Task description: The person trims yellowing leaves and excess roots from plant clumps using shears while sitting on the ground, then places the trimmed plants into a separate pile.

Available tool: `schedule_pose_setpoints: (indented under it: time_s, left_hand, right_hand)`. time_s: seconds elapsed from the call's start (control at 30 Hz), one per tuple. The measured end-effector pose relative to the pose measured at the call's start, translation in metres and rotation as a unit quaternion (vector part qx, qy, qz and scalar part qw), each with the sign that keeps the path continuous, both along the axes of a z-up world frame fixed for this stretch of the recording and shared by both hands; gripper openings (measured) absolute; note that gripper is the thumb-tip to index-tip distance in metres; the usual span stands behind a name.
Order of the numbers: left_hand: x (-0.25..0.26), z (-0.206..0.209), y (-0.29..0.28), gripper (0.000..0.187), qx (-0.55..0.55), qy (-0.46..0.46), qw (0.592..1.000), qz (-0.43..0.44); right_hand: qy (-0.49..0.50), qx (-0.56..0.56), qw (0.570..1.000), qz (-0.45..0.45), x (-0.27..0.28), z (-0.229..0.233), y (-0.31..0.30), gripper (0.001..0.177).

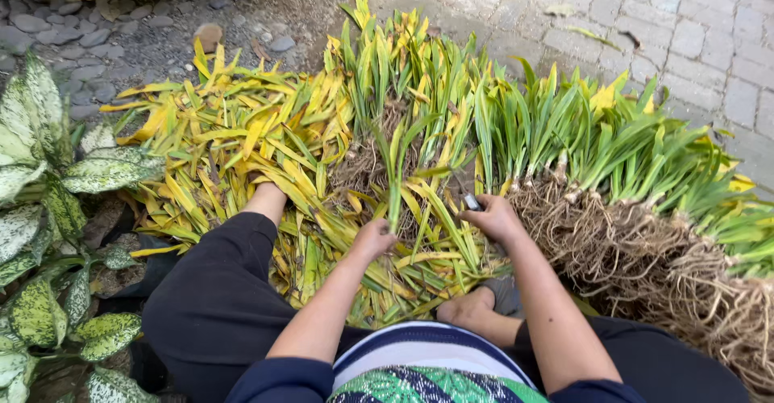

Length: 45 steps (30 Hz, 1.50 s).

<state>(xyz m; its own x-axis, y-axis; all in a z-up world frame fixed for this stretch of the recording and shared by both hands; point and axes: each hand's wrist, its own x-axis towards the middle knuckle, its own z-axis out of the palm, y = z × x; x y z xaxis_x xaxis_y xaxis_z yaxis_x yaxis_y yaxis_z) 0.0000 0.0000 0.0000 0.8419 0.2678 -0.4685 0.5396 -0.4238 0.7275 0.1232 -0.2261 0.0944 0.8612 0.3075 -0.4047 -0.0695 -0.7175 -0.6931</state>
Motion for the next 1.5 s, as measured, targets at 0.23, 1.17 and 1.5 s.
schedule_pose_setpoints:
  time_s: [0.23,1.17,1.5]
  left_hand:
    - [-0.002,-0.013,-0.006,0.07,-0.017,0.097,0.991,0.091]
    - [0.01,0.034,0.015,0.022,-0.539,-0.166,0.781,0.269]
    - [0.012,0.013,0.019,0.025,-0.496,-0.165,0.822,0.228]
  right_hand:
    - [0.07,-0.135,0.971,0.184,-0.014,-0.012,0.001,0.054]
    - [0.008,0.01,0.992,0.124,-0.022,0.046,0.006,0.066]
    - [0.063,0.26,0.964,0.0,-0.014,0.045,-0.002,0.04]
